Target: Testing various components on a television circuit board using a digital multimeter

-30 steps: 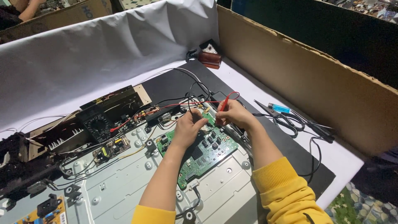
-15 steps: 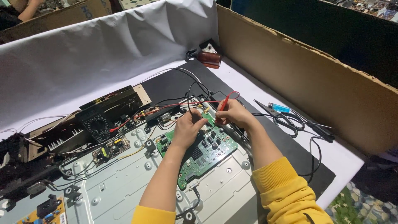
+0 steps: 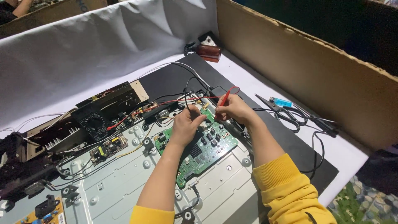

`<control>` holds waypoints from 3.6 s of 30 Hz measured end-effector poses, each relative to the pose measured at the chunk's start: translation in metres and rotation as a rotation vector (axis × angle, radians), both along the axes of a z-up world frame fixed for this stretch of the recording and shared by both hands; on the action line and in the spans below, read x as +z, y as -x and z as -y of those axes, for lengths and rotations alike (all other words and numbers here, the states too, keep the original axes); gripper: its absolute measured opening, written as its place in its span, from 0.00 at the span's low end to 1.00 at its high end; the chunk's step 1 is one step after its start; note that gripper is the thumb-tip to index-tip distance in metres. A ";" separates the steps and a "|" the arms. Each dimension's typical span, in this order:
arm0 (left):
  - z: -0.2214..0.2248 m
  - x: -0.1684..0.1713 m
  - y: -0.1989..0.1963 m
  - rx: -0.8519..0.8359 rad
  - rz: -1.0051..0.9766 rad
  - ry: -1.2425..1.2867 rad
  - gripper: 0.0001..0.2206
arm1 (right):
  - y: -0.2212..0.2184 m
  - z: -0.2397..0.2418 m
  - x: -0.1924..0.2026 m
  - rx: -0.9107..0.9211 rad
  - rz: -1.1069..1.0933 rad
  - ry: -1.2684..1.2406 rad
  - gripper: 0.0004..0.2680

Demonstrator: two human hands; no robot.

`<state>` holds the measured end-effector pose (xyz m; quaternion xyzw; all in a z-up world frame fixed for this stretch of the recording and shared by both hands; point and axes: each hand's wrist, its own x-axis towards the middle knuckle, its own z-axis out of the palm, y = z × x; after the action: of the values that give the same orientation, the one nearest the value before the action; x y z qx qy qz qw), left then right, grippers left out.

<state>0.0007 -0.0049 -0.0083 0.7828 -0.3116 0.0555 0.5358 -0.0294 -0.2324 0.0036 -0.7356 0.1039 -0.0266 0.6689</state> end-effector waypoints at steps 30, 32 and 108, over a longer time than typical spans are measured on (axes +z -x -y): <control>-0.004 0.009 0.002 -0.012 -0.058 0.025 0.11 | 0.006 -0.007 0.012 0.019 0.002 -0.035 0.11; -0.003 0.010 0.004 -0.012 -0.059 0.031 0.11 | 0.009 -0.007 0.014 0.027 0.003 -0.035 0.12; -0.003 0.002 0.005 0.039 -0.006 0.023 0.11 | 0.030 -0.026 0.048 0.151 -0.052 0.417 0.06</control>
<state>-0.0045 -0.0020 -0.0059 0.7828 -0.2938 0.0670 0.5445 -0.0592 -0.2064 0.0520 -0.8642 0.0580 0.0215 0.4993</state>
